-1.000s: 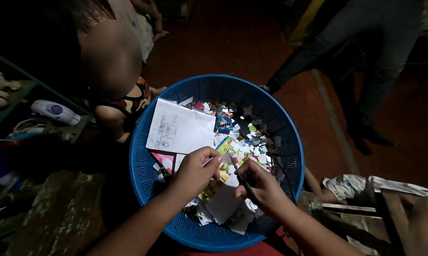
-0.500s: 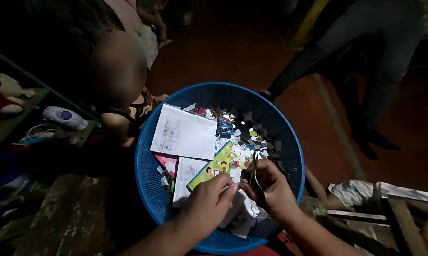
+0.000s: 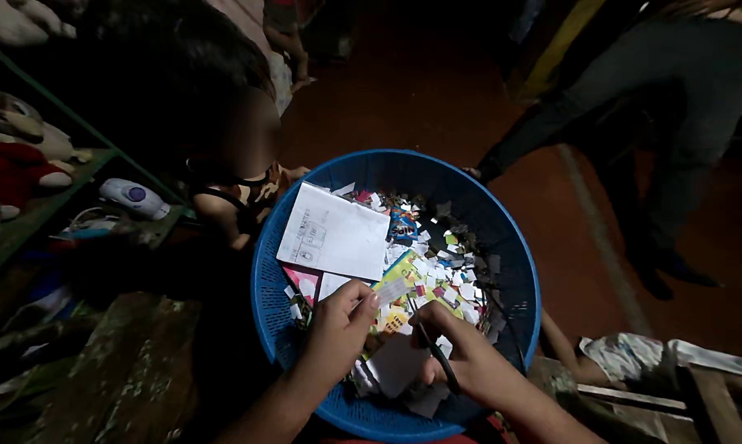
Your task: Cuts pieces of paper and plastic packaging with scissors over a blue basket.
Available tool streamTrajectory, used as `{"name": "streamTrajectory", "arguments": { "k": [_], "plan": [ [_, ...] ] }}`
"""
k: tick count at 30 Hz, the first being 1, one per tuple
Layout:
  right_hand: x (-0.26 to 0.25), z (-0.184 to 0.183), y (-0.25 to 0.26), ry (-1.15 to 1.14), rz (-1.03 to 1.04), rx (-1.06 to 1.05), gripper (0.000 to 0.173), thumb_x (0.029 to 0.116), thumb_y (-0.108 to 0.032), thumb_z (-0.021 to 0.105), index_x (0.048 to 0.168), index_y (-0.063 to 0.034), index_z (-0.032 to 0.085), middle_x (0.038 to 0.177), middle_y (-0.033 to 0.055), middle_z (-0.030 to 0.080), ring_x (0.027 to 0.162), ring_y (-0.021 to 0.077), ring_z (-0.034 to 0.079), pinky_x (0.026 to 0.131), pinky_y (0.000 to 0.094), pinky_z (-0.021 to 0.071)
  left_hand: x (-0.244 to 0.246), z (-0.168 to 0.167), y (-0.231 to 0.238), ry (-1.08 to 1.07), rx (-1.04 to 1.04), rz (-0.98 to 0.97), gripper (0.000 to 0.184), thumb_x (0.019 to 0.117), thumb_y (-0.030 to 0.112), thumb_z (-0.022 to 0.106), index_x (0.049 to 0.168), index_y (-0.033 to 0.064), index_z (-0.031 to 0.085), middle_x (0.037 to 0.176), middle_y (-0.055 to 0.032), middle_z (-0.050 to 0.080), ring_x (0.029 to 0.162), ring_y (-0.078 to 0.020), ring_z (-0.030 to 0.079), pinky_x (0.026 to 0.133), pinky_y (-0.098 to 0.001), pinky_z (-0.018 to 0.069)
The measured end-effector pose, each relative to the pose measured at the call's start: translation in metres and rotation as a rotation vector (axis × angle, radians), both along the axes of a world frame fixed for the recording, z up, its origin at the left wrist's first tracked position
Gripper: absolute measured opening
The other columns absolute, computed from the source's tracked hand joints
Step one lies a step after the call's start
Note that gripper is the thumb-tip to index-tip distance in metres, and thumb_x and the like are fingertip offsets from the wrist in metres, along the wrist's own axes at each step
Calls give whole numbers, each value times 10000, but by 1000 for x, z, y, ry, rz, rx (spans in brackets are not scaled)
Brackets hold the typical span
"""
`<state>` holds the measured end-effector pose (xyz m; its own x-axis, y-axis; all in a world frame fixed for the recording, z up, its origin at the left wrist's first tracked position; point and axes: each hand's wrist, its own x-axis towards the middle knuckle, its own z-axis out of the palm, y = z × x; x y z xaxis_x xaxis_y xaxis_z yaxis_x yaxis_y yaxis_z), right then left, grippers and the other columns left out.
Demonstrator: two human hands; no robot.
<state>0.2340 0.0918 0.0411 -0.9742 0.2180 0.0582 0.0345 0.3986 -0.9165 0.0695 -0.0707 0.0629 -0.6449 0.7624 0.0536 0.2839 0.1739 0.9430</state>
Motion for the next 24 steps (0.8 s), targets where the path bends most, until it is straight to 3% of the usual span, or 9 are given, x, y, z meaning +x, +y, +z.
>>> {"name": "streamTrajectory", "arguments": {
  "k": [6, 10, 13, 19, 24],
  "plan": [
    [2, -2, -4, 64, 30, -14, 681, 883, -691, 602, 1136, -59, 595, 815, -9, 631, 719, 27, 599, 645, 214, 529, 14, 0, 0, 14, -32, -101, 208, 1037, 250, 553, 966, 93, 671, 746, 57, 591, 586, 26, 511, 553, -143, 445],
    [3, -3, -6, 113, -26, -43, 541, 864, -559, 723, 1074, -73, 613, 719, -46, 586, 612, -30, 537, 571, 139, 475, 17, -2, 0, 72, 22, -105, 194, 1026, 210, 546, 959, 74, 668, 798, 47, 611, 639, 46, 524, 599, -120, 454],
    [4, -3, -6, 134, -68, -82, 490, 841, -504, 772, 1053, -89, 620, 691, -77, 560, 587, -57, 506, 551, 115, 448, 14, -3, 0, 49, 33, -75, 190, 1032, 207, 540, 984, 81, 675, 781, 57, 603, 594, 43, 502, 559, -122, 439],
    [3, -2, -3, 55, 35, -35, 729, 836, -718, 643, 1145, -61, 581, 863, -7, 629, 761, 19, 591, 674, 200, 516, 10, 0, 0, -31, 33, -46, 175, 1035, 206, 537, 974, 101, 662, 719, 76, 560, 553, 29, 475, 518, -131, 414],
    [3, -1, -1, 36, 101, -45, 768, 834, -737, 630, 1164, -47, 571, 891, 13, 633, 795, 40, 596, 695, 216, 519, 7, 1, -1, -144, 27, -69, 157, 1031, 210, 539, 959, 128, 652, 684, 91, 526, 514, 19, 437, 481, -139, 378]
  ]
}}
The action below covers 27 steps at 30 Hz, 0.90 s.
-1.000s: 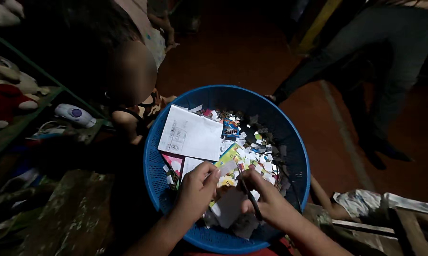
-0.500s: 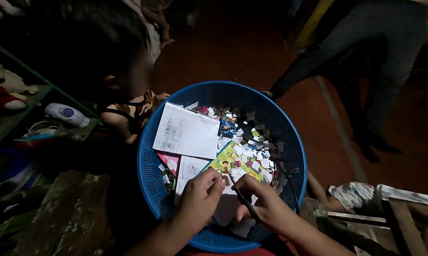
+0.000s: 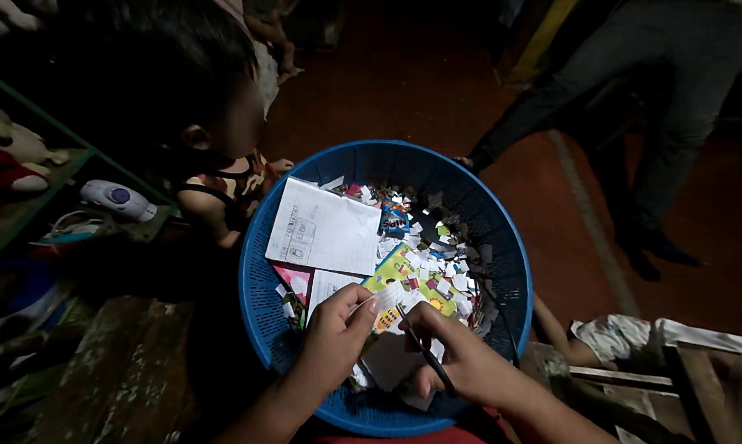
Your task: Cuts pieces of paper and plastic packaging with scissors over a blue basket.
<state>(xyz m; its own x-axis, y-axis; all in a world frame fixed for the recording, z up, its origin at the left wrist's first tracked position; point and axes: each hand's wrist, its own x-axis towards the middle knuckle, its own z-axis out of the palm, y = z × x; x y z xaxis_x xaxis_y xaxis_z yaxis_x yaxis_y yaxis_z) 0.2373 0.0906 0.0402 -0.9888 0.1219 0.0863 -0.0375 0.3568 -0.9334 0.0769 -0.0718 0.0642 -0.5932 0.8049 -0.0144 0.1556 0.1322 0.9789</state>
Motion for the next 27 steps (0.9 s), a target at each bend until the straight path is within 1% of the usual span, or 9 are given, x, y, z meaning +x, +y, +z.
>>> {"name": "streamTrajectory", "arguments": {
  "k": [3, 6, 7, 9, 12, 15, 17, 24, 27],
  "plan": [
    [0, 0, -1, 31, -16, -22, 714, 850, -698, 646, 1150, -54, 570, 881, 3, 622, 782, 21, 591, 686, 192, 515, 0, 1, -1, 66, -34, -38, 172, 1020, 216, 555, 940, 113, 667, 753, 82, 577, 594, 33, 490, 560, -138, 426],
    [0, -2, -2, 69, -68, -59, 581, 842, -579, 740, 1082, -70, 596, 765, -46, 586, 667, -32, 547, 610, 140, 479, 1, -1, 0, 131, -15, -40, 176, 1010, 216, 566, 923, 109, 676, 793, 85, 610, 659, 53, 527, 615, -121, 447],
    [0, -2, -2, 77, -91, -78, 532, 827, -531, 776, 1054, -81, 607, 718, -70, 564, 619, -54, 517, 572, 117, 453, 1, -1, 0, 138, -11, -35, 176, 1011, 219, 569, 927, 108, 678, 800, 85, 615, 665, 55, 532, 621, -118, 450],
    [1, -1, -2, 71, -128, -113, 472, 804, -474, 819, 1005, -102, 610, 672, -103, 520, 568, -76, 459, 521, 94, 395, 2, -1, 0, 122, -11, -15, 166, 1013, 211, 566, 941, 110, 675, 783, 86, 604, 617, 54, 512, 575, -115, 437],
    [0, -1, -2, 44, -165, -105, 509, 793, -535, 803, 982, -119, 579, 671, -119, 517, 574, -73, 481, 528, 103, 420, 2, 2, 0, 76, -23, -4, 155, 1017, 196, 551, 990, 109, 676, 775, 80, 600, 579, 45, 512, 537, -119, 445],
    [0, -1, -1, -1, -124, -23, 685, 808, -672, 713, 1116, -76, 575, 814, -48, 607, 712, -11, 581, 644, 177, 515, 2, 4, 1, 39, -40, -26, 161, 1023, 179, 536, 1018, 96, 675, 798, 59, 620, 611, 22, 566, 567, -140, 500],
    [-1, -1, -1, 0, -88, 13, 738, 824, -702, 674, 1156, -52, 566, 863, -10, 627, 757, 12, 593, 673, 197, 521, 4, 6, 1, 17, -68, -52, 163, 1027, 169, 530, 1031, 82, 668, 789, 48, 611, 618, 8, 578, 579, -149, 514],
    [-2, 2, -2, -61, -36, 52, 767, 823, -721, 655, 1183, -48, 573, 905, 9, 644, 791, 42, 602, 685, 224, 523, 7, 9, 2, -29, -81, -69, 146, 1035, 150, 526, 1022, 69, 647, 732, 48, 604, 582, -3, 592, 552, -156, 527],
    [-2, 2, -3, -51, -35, 71, 753, 834, -712, 650, 1173, -44, 571, 863, 8, 637, 755, 44, 596, 670, 229, 520, 8, 10, 2, -39, -100, -82, 131, 1031, 145, 533, 999, 73, 637, 720, 52, 609, 588, -4, 602, 560, -161, 532]
  ]
}}
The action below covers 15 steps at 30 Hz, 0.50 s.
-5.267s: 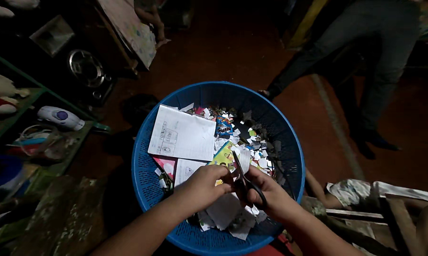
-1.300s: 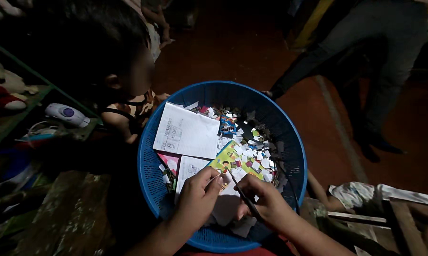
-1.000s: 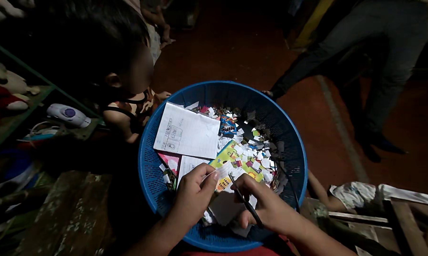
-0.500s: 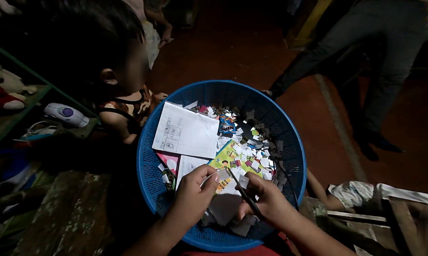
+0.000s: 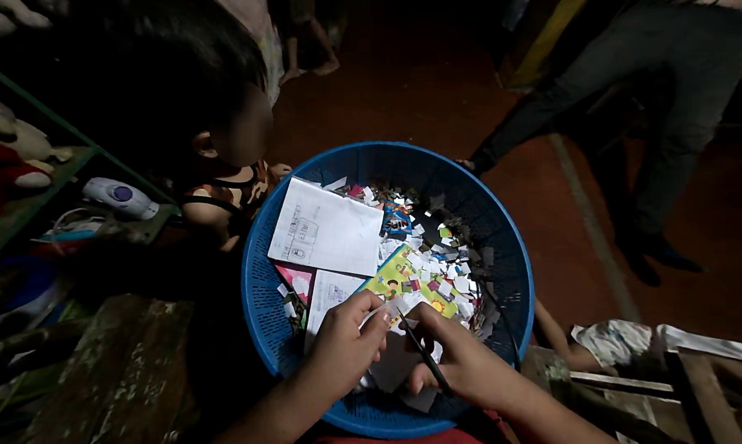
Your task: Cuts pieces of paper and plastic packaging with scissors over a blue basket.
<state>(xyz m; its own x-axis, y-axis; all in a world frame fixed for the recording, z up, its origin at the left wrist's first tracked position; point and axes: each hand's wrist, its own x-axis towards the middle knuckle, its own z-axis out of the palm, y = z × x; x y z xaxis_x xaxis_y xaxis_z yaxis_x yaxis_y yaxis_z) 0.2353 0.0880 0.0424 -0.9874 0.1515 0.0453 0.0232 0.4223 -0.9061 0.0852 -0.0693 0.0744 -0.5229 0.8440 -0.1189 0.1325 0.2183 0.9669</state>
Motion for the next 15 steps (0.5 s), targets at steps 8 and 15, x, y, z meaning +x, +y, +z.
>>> {"name": "streamTrajectory", "arguments": {
  "k": [8, 15],
  "plan": [
    [0, 1, -1, -9, -109, -82, 527, 811, -529, 788, 1002, -87, 576, 651, -99, 496, 543, -56, 444, 509, 113, 390, 0, 0, 1, 14, -3, -12, 135, 1037, 165, 539, 980, 84, 631, 704, 64, 601, 576, 5, 596, 547, -152, 525],
    [-4, -9, -1, 280, -208, -117, 387, 914, -305, 752, 1170, -92, 556, 1039, -20, 692, 946, 32, 659, 813, 211, 563, 4, 5, 3, 22, -155, -211, 235, 1067, 227, 527, 1108, 35, 657, 793, -14, 642, 638, -55, 629, 615, -221, 559]
  ]
}}
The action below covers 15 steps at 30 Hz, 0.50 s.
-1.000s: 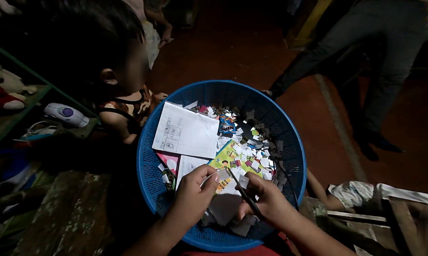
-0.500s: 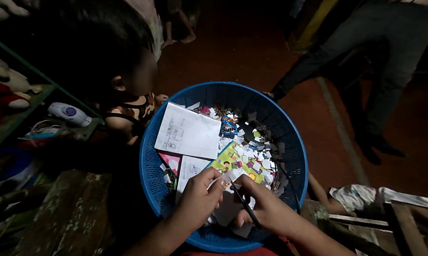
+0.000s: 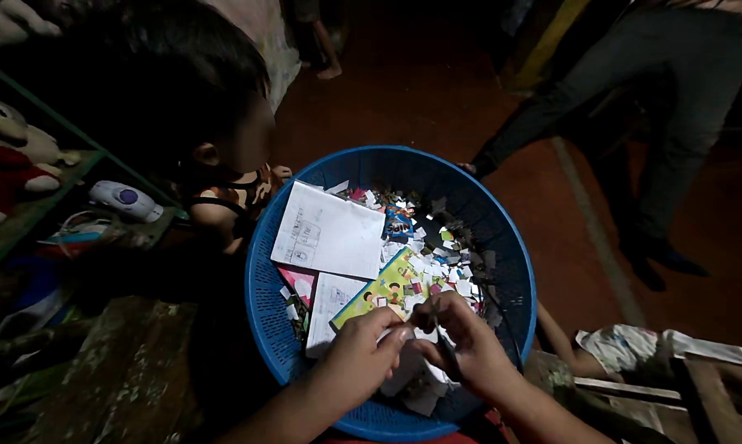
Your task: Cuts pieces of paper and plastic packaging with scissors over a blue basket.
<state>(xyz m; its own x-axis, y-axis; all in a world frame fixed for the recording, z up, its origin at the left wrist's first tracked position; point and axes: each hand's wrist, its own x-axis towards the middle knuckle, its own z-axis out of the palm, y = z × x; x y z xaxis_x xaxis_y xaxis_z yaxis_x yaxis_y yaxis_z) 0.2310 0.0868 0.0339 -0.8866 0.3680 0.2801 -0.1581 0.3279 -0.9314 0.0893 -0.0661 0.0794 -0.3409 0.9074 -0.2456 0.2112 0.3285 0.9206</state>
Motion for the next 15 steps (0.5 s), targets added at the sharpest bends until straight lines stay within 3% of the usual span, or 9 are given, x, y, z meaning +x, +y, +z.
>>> {"name": "streamTrajectory", "arguments": {
  "k": [3, 8, 12, 13, 15],
  "plan": [
    [1, 0, 0, 25, -38, -116, 316, 868, -149, 759, 1111, -114, 560, 939, -53, 681, 833, 12, 656, 764, 193, 563, 2, 1, 1, -5, -41, -89, 263, 1082, 238, 498, 1120, 26, 649, 841, -39, 650, 672, -75, 639, 650, -238, 564],
    [1, 1, -1, 59, -98, -131, 331, 842, -129, 770, 1101, -138, 564, 922, -76, 677, 824, 3, 652, 756, 189, 563, 3, -2, 0, 8, -16, -81, 286, 1091, 255, 471, 1077, 28, 644, 808, -27, 652, 671, -73, 648, 639, -235, 566],
    [-1, 3, 3, 52, -193, -106, 321, 835, -124, 753, 1091, -102, 560, 910, -63, 670, 786, 5, 647, 721, 191, 568, -3, -5, -1, 171, 14, 79, 283, 1086, 219, 459, 1039, 22, 657, 810, -40, 661, 694, -101, 669, 668, -276, 588],
    [1, 3, 4, 11, -171, -61, 322, 861, -177, 749, 1107, -79, 565, 919, -43, 669, 794, 12, 648, 727, 199, 570, -5, -5, -1, 192, 29, 137, 280, 1084, 218, 465, 1030, 23, 659, 800, -35, 661, 682, -96, 669, 657, -274, 591],
    [4, 3, 5, -115, -62, 27, 487, 908, -453, 728, 1163, -67, 576, 957, -22, 683, 855, 32, 657, 761, 235, 570, -11, -6, -2, 203, 68, 238, 270, 1080, 221, 477, 1012, 33, 658, 771, -7, 652, 652, -65, 656, 625, -240, 580]
  ]
}}
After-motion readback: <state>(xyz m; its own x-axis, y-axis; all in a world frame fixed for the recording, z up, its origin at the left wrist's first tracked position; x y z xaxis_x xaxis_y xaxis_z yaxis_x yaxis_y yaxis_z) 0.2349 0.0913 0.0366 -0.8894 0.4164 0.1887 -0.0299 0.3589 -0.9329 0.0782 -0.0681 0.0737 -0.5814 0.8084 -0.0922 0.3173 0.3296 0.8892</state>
